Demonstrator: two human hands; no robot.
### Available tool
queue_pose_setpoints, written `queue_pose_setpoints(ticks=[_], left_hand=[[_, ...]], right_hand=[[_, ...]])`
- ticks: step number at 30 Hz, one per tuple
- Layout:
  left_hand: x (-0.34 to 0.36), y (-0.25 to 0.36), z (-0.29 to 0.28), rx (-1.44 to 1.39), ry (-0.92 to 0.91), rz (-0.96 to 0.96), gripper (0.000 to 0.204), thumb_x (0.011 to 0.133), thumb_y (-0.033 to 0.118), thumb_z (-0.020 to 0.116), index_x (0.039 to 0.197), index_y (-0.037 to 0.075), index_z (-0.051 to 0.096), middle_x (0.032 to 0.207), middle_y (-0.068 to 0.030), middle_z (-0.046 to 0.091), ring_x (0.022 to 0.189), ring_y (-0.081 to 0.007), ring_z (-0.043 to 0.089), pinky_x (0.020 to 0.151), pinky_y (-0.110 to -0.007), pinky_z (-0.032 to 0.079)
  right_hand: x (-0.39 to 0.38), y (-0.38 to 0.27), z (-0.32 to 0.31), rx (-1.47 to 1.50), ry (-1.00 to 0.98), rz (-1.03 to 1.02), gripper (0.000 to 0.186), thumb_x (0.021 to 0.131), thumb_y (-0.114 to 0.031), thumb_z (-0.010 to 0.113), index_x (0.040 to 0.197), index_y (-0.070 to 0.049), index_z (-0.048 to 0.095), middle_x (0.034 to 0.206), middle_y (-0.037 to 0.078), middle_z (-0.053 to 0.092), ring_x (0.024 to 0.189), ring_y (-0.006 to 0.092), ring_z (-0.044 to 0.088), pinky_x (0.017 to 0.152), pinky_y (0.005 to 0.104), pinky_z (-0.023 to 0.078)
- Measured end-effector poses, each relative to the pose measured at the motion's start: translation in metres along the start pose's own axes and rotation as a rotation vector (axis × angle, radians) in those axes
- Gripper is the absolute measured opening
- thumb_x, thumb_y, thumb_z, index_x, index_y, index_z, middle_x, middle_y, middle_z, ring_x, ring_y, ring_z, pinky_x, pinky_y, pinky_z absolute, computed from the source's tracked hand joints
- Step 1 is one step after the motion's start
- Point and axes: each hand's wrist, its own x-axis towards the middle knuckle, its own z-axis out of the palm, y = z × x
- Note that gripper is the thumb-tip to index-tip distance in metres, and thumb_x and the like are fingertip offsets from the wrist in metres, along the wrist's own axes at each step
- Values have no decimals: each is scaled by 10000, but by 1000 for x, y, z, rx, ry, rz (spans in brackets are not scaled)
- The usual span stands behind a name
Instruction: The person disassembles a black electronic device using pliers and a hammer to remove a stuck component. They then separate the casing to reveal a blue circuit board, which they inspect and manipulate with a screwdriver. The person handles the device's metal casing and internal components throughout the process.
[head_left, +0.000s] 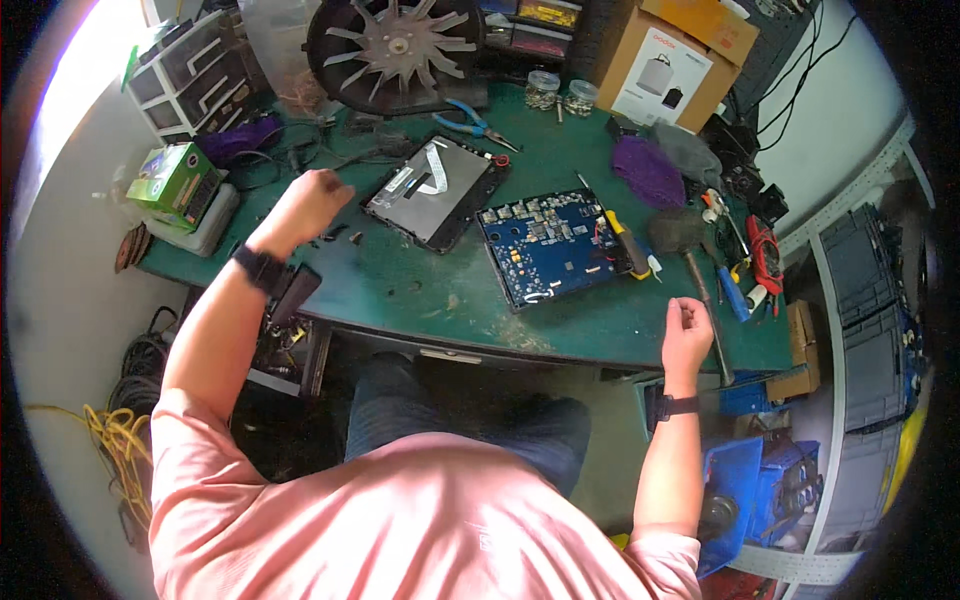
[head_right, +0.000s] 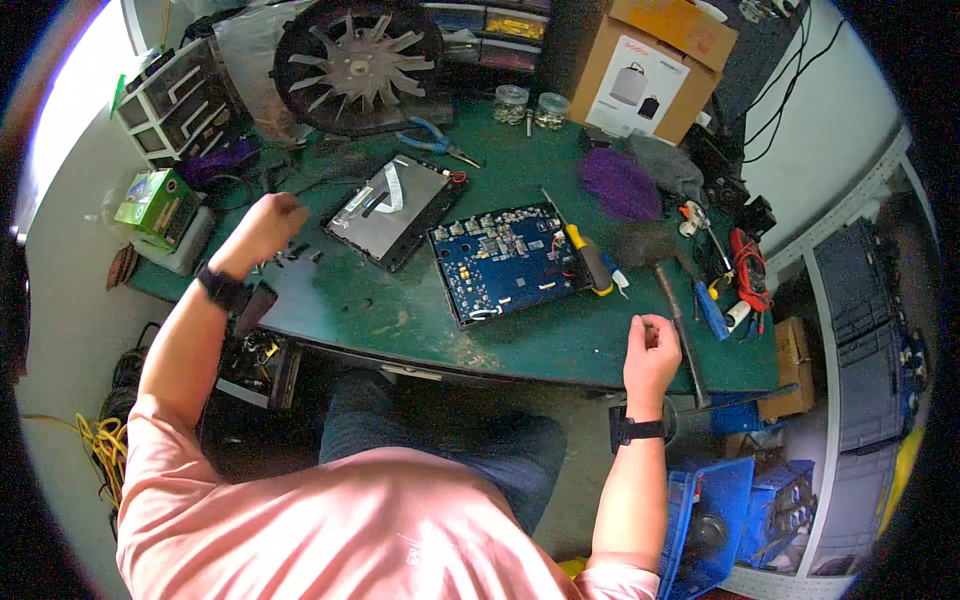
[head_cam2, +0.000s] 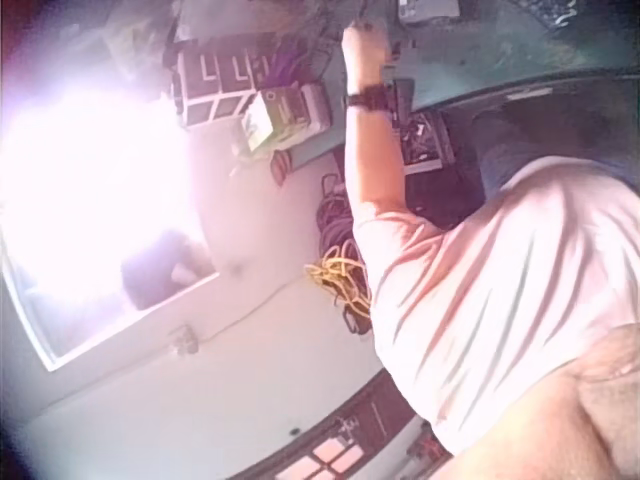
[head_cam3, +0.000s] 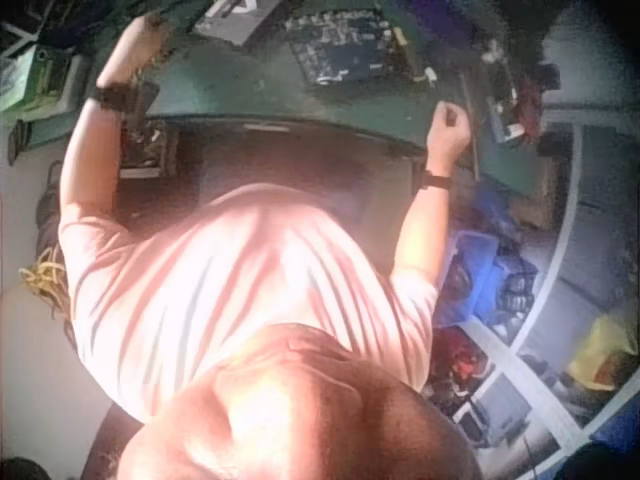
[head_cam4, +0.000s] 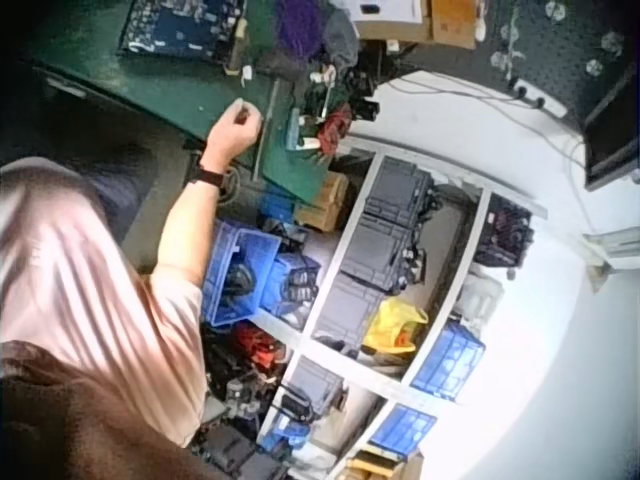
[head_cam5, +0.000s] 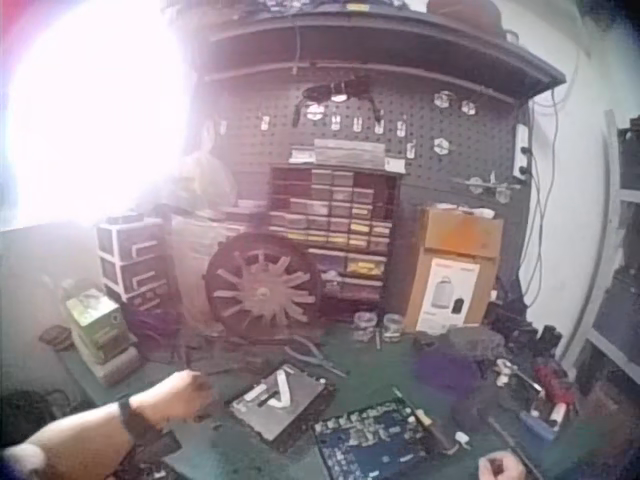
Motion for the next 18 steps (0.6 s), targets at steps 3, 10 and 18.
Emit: queue_pose_setpoints(ticks=[3, 10, 18], left_hand=[[20, 10, 6, -135, -166, -238, 371, 885, 298, 617, 842, -71, 614, 644, -141, 581, 553, -217, 568, 531, -373, 449], [45, 27, 25, 6, -322, -174, 356, 871, 299, 613, 807, -51, 609, 590, -82, 522, 498, -170, 527, 482, -361, 422], [74, -58, 49, 113, -258, 390, 294, 917, 269, 570, 886, -14, 642, 668, -79, 577, 522, -160, 567, 478, -347, 444]], right_hand=[[0, 1, 0, 25, 13, 1, 105, 872, -106, 690, 883, -14, 643, 684, 9, 565, 580, 95, 480, 547, 271, 405], [0, 4, -6, -32, -1, 9, 101, 870, -106, 694, 893, -19, 648, 692, 10, 573, 594, 95, 500, 551, 261, 410], [2, -1, 1, -21, -16, 9, 89, 868, -94, 694, 886, -20, 647, 690, 1, 572, 589, 85, 493, 543, 259, 405]])
